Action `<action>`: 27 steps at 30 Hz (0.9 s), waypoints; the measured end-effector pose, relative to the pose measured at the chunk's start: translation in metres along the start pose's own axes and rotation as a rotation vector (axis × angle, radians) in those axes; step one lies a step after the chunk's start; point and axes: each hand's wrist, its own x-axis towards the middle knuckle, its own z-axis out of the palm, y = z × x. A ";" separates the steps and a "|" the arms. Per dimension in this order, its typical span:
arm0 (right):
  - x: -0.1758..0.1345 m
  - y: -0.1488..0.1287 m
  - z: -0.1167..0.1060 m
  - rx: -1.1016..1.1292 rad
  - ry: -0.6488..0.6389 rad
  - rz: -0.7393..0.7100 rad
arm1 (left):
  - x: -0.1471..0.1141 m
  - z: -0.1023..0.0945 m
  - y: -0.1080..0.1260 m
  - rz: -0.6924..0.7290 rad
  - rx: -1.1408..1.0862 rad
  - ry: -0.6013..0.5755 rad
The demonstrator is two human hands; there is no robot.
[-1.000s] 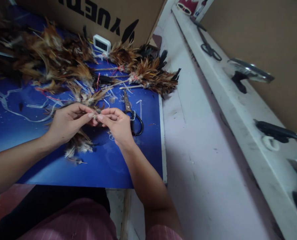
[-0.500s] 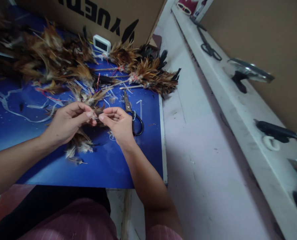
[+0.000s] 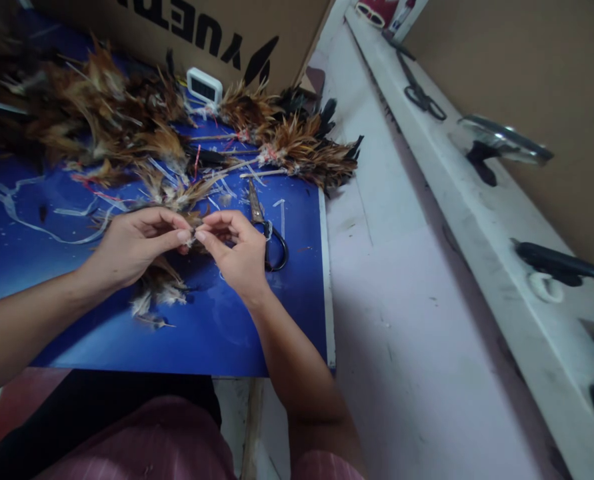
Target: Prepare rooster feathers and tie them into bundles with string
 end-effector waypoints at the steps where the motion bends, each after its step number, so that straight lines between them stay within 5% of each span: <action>1: 0.000 0.000 0.000 -0.024 0.000 -0.022 | 0.000 0.000 0.000 -0.010 -0.007 0.002; 27: -0.004 0.001 0.004 -0.025 -0.019 -0.139 | 0.002 -0.002 0.007 -0.177 -0.208 -0.062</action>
